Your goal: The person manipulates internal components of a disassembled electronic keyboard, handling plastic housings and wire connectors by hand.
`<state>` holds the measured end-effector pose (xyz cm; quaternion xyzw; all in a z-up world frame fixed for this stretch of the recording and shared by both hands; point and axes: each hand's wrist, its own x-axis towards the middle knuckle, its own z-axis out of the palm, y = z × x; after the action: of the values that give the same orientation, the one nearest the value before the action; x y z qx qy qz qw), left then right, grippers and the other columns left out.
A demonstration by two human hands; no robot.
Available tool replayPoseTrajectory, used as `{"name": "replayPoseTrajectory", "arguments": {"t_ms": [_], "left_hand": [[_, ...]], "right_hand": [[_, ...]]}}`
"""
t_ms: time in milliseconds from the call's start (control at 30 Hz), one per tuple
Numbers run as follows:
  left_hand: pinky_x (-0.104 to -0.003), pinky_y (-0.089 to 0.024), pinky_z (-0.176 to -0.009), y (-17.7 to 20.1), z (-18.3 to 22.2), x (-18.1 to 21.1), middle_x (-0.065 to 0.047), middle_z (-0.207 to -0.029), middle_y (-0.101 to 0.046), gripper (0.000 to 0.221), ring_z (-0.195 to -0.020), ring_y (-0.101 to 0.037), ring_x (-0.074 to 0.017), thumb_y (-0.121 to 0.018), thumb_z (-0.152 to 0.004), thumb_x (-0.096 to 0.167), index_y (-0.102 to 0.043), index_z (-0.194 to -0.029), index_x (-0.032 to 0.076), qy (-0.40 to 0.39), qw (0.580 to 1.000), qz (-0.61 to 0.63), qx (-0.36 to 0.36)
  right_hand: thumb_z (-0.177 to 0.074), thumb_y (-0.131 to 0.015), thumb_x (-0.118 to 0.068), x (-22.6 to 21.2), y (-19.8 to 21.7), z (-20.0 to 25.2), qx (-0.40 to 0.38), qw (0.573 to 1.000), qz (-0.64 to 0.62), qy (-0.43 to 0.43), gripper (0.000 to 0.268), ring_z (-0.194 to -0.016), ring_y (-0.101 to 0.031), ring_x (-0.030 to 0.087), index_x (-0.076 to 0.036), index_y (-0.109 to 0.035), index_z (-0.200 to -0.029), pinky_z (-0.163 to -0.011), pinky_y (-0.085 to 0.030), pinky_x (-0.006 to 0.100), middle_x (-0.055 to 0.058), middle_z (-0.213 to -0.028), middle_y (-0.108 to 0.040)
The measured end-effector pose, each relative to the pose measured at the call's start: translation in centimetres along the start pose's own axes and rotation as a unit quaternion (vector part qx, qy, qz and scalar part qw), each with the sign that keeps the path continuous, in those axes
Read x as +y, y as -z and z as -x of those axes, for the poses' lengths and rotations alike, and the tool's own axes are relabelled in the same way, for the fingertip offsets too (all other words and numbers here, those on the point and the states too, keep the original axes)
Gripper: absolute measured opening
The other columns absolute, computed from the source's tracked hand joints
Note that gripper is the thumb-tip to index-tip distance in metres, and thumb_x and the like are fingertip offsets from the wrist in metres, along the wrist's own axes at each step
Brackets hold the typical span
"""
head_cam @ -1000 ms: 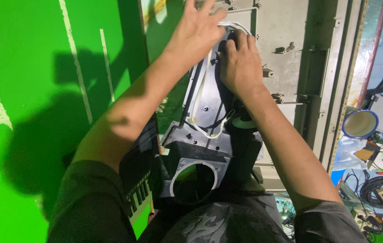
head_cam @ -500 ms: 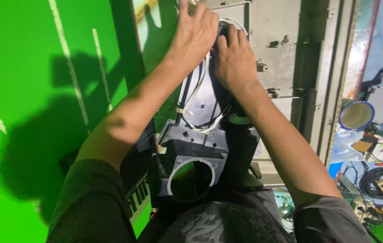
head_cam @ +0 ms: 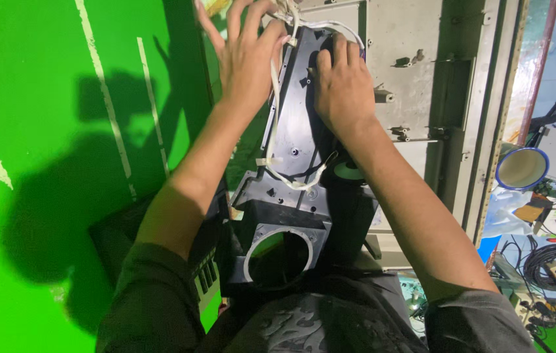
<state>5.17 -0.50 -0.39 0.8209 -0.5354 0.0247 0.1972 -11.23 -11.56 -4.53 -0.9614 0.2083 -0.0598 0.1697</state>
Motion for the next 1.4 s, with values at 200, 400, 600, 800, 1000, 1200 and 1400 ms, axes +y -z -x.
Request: {"name": "replayPoseTrajectory", "arguments": {"t_ms": [200,400,600,800,1000,1200,1400], "left_hand": [[-0.077,0.006,-0.116,-0.3,0.2,0.9,-0.008,-0.153,-0.048,0.011,-0.149,-0.03,-0.037,-0.075,-0.1,0.018,-0.074,-0.109,0.012,0.009,0.999,0.028,0.015],[-0.081,0.006,-0.112,-1.6,-0.8,1.2,-0.012,-0.15,-0.047,0.014,-0.147,-0.028,-0.0411,-0.074,-0.095,0.024,-0.072,-0.095,0.01,0.051,0.998,0.026,0.008],[-0.083,0.006,-0.114,-4.8,-1.0,2.1,-0.008,-0.149,-0.049,0.014,-0.148,-0.034,-0.0328,-0.067,-0.099,0.013,-0.066,-0.108,0.003,0.071,0.997,-0.034,0.016],[-0.077,0.002,-0.121,-4.5,-0.7,2.0,-0.009,-0.149,-0.049,0.019,-0.139,-0.049,-0.0283,-0.064,-0.099,0.007,-0.061,-0.116,0.0,0.115,0.993,-0.018,0.018],[-0.069,-0.007,-0.125,-4.5,-0.3,1.0,-0.014,-0.147,-0.053,0.029,-0.135,-0.054,-0.0334,-0.058,-0.095,0.0,-0.058,-0.124,0.0,0.119,0.991,0.019,0.064],[-0.069,-0.026,-0.104,-0.8,-2.4,-0.1,-0.017,-0.114,-0.066,0.021,-0.113,-0.06,-0.0424,-0.061,-0.095,0.011,-0.069,-0.114,0.009,0.077,0.994,-0.044,0.061],[-0.048,-0.049,-0.09,0.9,-2.0,3.0,-0.023,-0.103,-0.066,0.025,-0.101,-0.064,-0.0426,-0.061,-0.104,0.021,-0.07,-0.125,0.008,0.183,0.97,0.157,0.029]], "right_hand": [[-0.103,-0.06,-0.024,0.0,0.1,-0.1,-0.001,1.0,0.012,0.005,0.034,-0.127,-0.048,0.042,0.004,-0.059,-0.121,-0.105,-0.043,0.045,0.03,-0.144,-0.048],[-0.103,-0.06,-0.025,-0.2,0.3,-0.2,-0.008,1.0,0.008,-0.002,0.034,-0.127,-0.048,0.041,0.004,-0.058,-0.12,-0.105,-0.044,0.045,0.03,-0.144,-0.049],[-0.105,-0.06,-0.025,0.4,0.8,-0.3,-0.002,1.0,0.023,0.002,0.033,-0.125,-0.049,0.042,0.004,-0.058,-0.119,-0.106,-0.043,0.046,0.03,-0.142,-0.049],[-0.104,-0.06,-0.025,-0.1,0.2,-0.3,0.001,1.0,0.013,-0.016,0.032,-0.127,-0.049,0.042,0.004,-0.058,-0.119,-0.103,-0.045,0.046,0.029,-0.143,-0.05],[-0.103,-0.061,-0.024,-0.7,0.4,0.2,-0.012,1.0,0.004,-0.019,0.03,-0.128,-0.049,0.041,0.003,-0.058,-0.117,-0.102,-0.046,0.045,0.03,-0.145,-0.049],[-0.101,-0.06,-0.018,-1.1,-0.1,0.0,-0.021,0.999,0.019,-0.02,0.028,-0.131,-0.048,0.041,0.003,-0.058,-0.12,-0.103,-0.046,0.044,0.029,-0.147,-0.048],[-0.095,-0.058,-0.009,-0.1,-0.5,0.2,-0.012,1.0,0.005,-0.016,0.029,-0.136,-0.047,0.039,0.003,-0.059,-0.121,-0.107,-0.046,0.042,0.027,-0.151,-0.046]]}}
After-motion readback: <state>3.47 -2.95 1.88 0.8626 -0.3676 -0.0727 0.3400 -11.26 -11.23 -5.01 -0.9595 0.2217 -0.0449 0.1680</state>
